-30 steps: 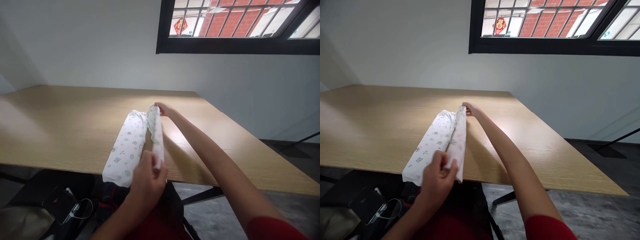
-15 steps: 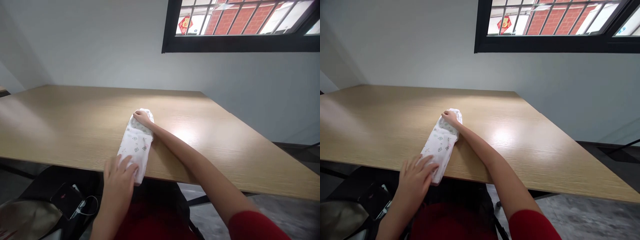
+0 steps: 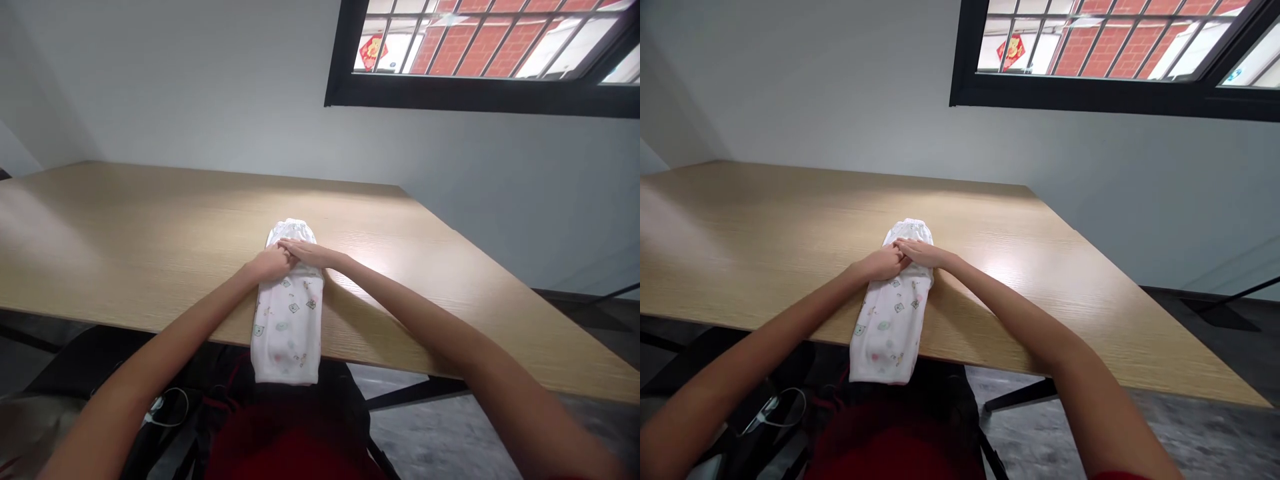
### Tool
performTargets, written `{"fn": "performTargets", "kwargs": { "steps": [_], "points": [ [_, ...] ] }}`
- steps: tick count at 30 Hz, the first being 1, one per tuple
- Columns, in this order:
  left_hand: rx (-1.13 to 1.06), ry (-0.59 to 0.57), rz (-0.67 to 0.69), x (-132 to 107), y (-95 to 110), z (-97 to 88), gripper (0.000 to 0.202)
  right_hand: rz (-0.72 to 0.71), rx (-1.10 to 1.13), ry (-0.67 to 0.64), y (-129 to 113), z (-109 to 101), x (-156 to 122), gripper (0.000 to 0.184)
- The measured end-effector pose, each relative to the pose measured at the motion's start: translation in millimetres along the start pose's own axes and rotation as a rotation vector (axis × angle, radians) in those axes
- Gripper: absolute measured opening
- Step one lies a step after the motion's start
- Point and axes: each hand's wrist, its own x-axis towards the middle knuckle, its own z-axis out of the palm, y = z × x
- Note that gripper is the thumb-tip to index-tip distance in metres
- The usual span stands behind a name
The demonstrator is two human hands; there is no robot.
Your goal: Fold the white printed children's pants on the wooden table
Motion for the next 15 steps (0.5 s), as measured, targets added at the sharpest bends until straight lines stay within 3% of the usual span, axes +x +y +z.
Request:
{"fn": "performTargets", "kwargs": {
  "steps": [3,6,8,11,15],
  "points": [
    [0.021,-0.062,0.112,-36,22,18.4,0.047,-0.029,-0.218,-0.011,21,2,17,0.048],
    [0.024,-0.122,0.247,-107,52,24.9,0.050,-0.049,-0.321,-0.016,33,-1,36,0.049],
    [0.032,-0.139,0.279,-148,61,20.3,0.054,-0.052,-0.356,-0.029,32,-3,44,0.049],
    [0.086,-0.144,0.316,-177,47,10.4,0.063,-0.065,-0.372,-0.061,16,-8,35,0.047],
    [0.250,0.008,0.357,-169,10,10.2,0.056,-0.176,-0.314,-0.177,-27,-4,-22,0.043]
  ]
}}
